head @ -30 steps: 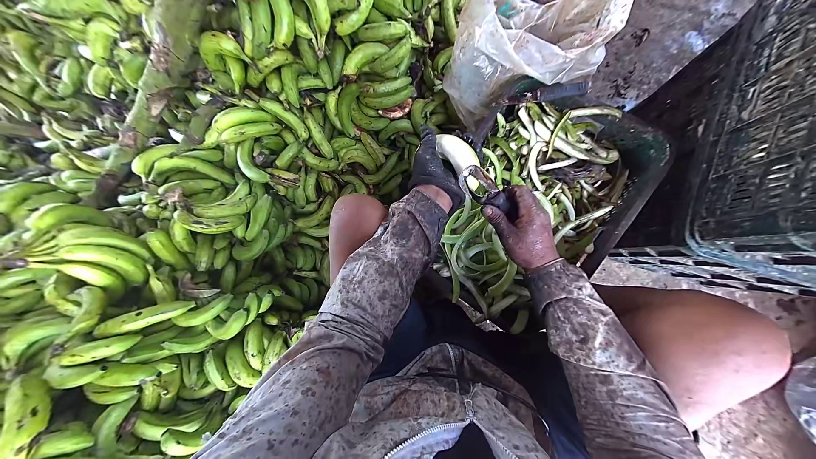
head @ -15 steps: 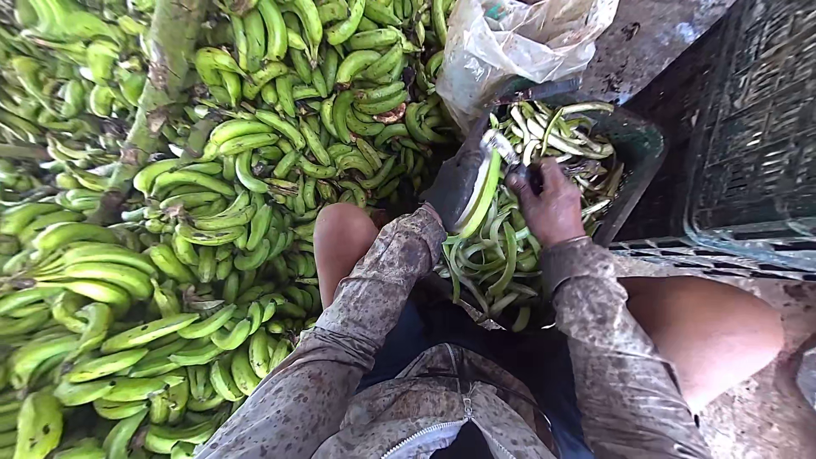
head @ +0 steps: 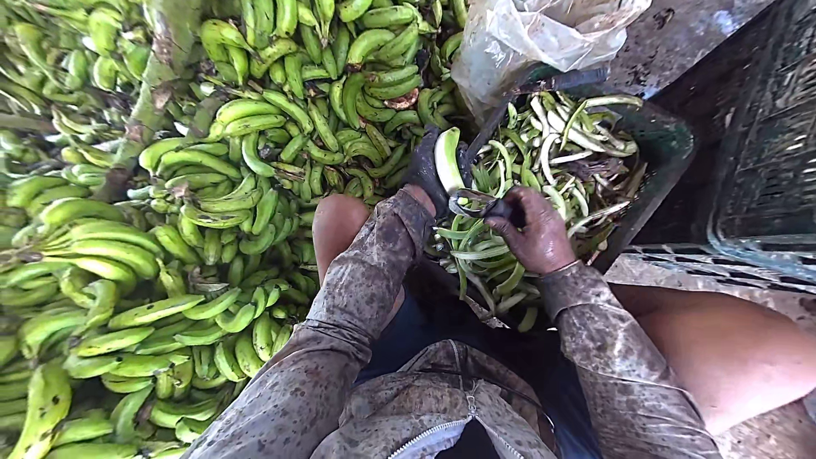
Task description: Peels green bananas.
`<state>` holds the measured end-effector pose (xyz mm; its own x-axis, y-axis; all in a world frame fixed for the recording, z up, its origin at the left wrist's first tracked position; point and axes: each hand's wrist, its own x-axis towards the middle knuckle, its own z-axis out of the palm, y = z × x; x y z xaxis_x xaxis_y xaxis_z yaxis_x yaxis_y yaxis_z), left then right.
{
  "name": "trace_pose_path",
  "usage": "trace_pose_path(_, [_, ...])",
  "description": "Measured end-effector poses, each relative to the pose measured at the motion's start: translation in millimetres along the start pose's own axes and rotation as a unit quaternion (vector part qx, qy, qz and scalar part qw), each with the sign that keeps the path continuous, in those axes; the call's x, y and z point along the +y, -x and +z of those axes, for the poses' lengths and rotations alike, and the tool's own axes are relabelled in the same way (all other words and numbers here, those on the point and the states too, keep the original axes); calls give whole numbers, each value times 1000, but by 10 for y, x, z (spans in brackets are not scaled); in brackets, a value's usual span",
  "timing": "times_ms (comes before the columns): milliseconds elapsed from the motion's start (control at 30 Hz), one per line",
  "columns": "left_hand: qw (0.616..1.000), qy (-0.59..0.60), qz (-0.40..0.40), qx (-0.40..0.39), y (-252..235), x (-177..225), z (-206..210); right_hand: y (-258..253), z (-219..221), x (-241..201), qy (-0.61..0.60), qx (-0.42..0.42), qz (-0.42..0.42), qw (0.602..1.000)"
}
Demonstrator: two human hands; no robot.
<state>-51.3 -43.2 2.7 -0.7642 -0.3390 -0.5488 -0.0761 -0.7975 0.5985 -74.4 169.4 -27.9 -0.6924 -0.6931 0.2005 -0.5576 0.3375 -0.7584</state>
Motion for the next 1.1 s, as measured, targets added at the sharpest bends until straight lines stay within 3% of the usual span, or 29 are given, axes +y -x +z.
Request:
trace_pose_path(67, [997,-71,21,37,34,-51,66,-68,51,-27,12,-13,-10,1000])
trace_pose_path(133, [974,-215,73,24,139,-156,112,-204,14,-34,-6,-23,39,999])
trace_pose_path(200, [881,-442,159,-56,320,-178,96,-370,-77,-9,-37,-12,131,991])
trace_pose_path(233, [868,-459,156,-111,400,-157,92,-443,-135,38,-40,3,178,983])
trace_pose_path(333, [953,-194,46,-227,441,-138,9,-530,-276,180,-24,59,252,966])
trace_pose_path(400, [955,-73,-14,-289,365,-55,-81,-469,-301,192,-27,90,246,965])
trace_pose_path(500, [961,-20,-30,-276,216,62,-178,-270,-271,95,-34,80,156,984])
trace_pose_path(600, [987,-5,20,-159,156,98,-150,-59,-179,-70,-65,16,33,997])
trace_pose_path(667, [993,-11,13,-116,160,114,-97,3,-89,-134,-74,-30,-15,997])
trace_pose_path(800, [983,-52,-58,-164,148,107,-85,-26,3,-128,-25,-72,-48,996])
trace_pose_path(900, [978,-52,-53,-195,151,22,-96,-72,13,-162,-12,-67,-31,997])
trace_pose_path(1033, [985,-87,20,-146,287,-176,-36,-205,18,-90,-9,-46,38,998])
trace_pose_path(1100, [982,-111,-9,-154,331,-166,-18,-272,-43,-32,-5,-15,101,995])
